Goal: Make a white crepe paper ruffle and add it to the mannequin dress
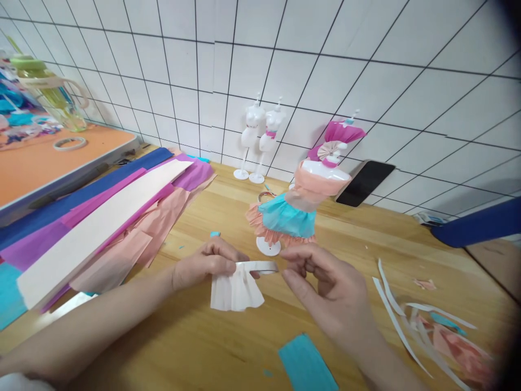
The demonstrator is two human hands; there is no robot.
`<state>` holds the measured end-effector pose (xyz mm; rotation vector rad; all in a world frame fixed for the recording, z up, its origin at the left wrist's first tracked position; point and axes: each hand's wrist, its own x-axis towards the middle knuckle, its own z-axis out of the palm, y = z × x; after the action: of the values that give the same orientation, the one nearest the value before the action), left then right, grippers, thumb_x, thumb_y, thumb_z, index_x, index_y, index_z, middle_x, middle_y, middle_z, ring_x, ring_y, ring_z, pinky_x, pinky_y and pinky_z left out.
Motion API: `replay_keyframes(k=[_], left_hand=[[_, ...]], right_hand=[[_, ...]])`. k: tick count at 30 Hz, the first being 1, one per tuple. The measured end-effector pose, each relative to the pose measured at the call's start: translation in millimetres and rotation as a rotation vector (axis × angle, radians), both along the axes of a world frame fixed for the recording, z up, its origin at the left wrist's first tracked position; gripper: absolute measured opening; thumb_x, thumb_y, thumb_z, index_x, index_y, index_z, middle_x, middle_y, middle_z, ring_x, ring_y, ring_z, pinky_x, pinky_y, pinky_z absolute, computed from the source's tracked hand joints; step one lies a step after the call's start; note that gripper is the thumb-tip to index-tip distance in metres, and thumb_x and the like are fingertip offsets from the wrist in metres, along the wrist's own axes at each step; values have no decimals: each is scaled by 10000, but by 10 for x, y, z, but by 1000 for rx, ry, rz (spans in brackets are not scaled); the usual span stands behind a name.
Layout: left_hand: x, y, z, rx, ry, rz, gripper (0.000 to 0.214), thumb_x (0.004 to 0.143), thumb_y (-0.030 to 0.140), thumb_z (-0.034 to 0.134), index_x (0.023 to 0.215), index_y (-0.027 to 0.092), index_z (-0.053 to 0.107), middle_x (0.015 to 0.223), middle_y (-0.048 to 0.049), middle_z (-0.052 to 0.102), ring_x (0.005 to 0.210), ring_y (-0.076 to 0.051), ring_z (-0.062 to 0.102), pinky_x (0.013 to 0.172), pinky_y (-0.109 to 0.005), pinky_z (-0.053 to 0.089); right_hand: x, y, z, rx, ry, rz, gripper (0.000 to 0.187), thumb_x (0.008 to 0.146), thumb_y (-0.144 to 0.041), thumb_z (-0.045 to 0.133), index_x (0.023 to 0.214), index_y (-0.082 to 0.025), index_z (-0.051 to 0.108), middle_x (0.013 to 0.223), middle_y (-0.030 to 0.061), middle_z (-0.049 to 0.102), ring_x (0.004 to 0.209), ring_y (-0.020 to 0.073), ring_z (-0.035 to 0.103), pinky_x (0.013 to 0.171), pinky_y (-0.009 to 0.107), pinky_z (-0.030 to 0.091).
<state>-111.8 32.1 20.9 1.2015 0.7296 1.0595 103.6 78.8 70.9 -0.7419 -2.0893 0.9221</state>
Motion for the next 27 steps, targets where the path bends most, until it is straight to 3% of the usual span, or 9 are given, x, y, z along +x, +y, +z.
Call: replay_keyframes(k=[2,5,8,12,17,20,22,27], left_hand=[[8,1,-9,-32,-17,3,328,669,430,611,550,126,575,566,-49,564,635,-177,534,580,-287,402],[31,-10,14,-65,-26,3,325,662,437,623,573,125,603,583,-52,576,620,-171,526,574,-281,393],[45,-22,40,-81,-29,-7,365,666,477,634,565,127,604,588,-54,565,592,-163,506,562,-279,371],[23,-3,51,-71,-39,-23,528,703,634,553,604,121,629,596,-59,543,556,-154,463,576,-297,362],[-72,98,114,-71,-101,-8,741,735,764,385,849,112,718,875,-138,661,848,-265,582,820,-363,409],[-141,164,183,-99,-158,61,726,782,731,350,829,109,720,869,-131,674,889,-257,592,883,-362,393],[-181,193,224,-178,-119,137,701,784,720,372,790,107,712,803,-112,667,814,-225,596,824,-337,414],[-265,153,291,-422,10,351,542,759,635,527,738,113,673,723,-75,642,656,-169,577,649,-291,421]], right_hand=[[0,40,-10,16,-9,45,159,812,-147,554,946,-216,604,771,4,563,638,135,519,615,289,458],[-33,97,-3,-49,-52,221,199,807,-162,561,990,-204,627,900,43,604,611,117,514,634,304,467],[-74,149,-10,-255,-85,354,123,804,-179,548,869,-175,652,736,23,608,571,116,494,528,255,425],[-80,245,-116,-500,4,391,99,776,-248,611,733,-162,634,608,-8,540,507,105,474,467,233,383],[-102,330,-329,-736,189,437,221,708,-345,708,650,-160,602,560,-10,526,477,105,483,439,224,375],[-158,310,-444,-762,261,439,348,651,-492,699,673,-164,585,538,-11,506,423,104,450,382,225,339],[-194,285,-508,-759,310,438,401,624,-545,675,713,-163,589,559,7,518,430,123,471,355,226,312],[-223,280,-573,-631,362,446,338,695,-513,611,695,-175,591,578,28,545,458,149,504,389,252,351]])
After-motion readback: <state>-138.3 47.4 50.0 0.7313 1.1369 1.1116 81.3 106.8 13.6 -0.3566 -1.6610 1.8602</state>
